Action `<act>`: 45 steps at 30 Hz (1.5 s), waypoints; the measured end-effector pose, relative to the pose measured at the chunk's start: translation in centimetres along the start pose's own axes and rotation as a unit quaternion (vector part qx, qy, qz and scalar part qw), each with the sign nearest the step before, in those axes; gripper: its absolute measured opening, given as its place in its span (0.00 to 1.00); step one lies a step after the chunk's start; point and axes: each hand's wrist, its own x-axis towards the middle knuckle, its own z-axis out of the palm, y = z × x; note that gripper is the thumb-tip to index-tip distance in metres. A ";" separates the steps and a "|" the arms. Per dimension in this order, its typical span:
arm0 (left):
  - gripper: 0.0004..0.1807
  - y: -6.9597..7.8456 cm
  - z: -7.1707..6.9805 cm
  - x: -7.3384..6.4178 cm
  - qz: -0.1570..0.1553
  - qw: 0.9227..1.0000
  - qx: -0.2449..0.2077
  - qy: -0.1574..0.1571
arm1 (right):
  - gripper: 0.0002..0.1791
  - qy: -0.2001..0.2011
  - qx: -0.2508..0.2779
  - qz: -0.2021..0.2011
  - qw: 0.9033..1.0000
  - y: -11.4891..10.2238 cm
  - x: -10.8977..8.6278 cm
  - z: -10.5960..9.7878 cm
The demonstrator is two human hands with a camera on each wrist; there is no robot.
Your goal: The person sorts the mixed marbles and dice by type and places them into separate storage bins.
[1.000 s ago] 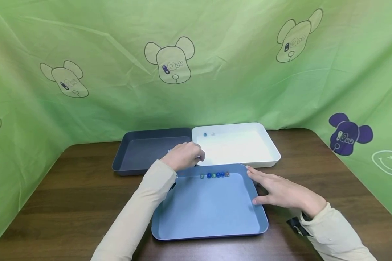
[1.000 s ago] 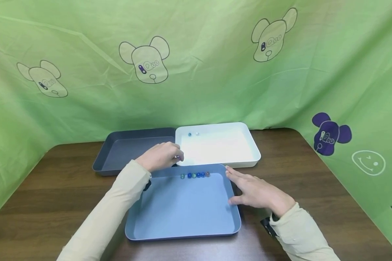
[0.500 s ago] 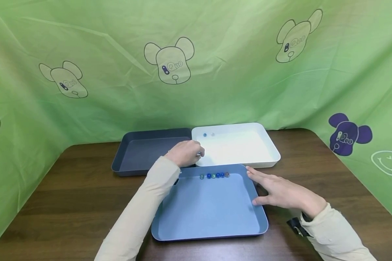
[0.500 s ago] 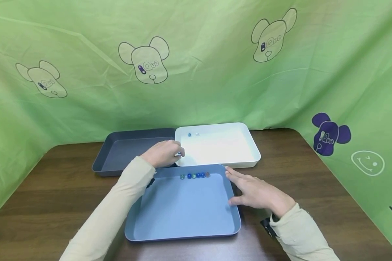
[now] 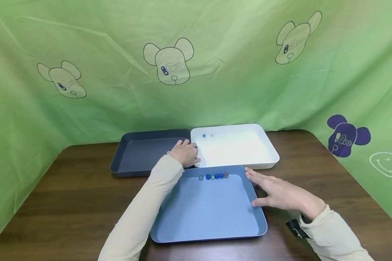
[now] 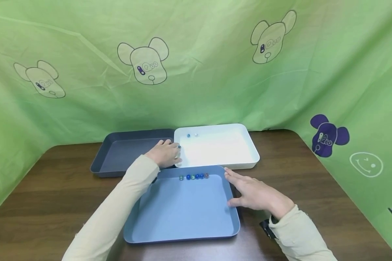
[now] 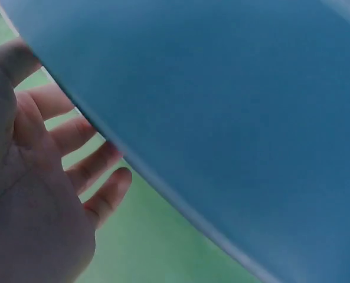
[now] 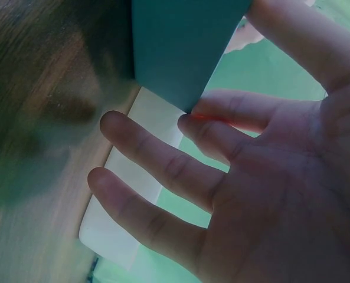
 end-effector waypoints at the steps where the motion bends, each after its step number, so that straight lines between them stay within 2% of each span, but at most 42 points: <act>1: 0.16 0.0 0.0 0.0 -0.003 1.000 -0.002 -0.004 | 0.47 0.001 -0.001 -0.002 1.000 0.0 0.0 0.0; 21: 0.13 -0.2 0.4 -0.1 0.010 1.000 -0.028 0.001 | 0.47 0.001 -0.002 0.008 1.000 -0.1 0.2 0.3; 33: 0.14 -0.6 0.6 -0.5 -0.005 1.000 -0.014 0.013 | 0.47 0.000 0.000 0.010 1.000 -0.1 0.3 0.3; 38: 0.14 -0.8 0.8 -0.8 0.000 0.999 -0.033 0.016 | 0.47 0.001 0.001 0.012 1.000 0.0 0.2 0.3; 45: 0.13 -0.8 0.9 -1.1 0.023 0.997 -0.064 0.019 | 0.47 0.001 0.002 0.012 1.000 0.1 0.2 0.5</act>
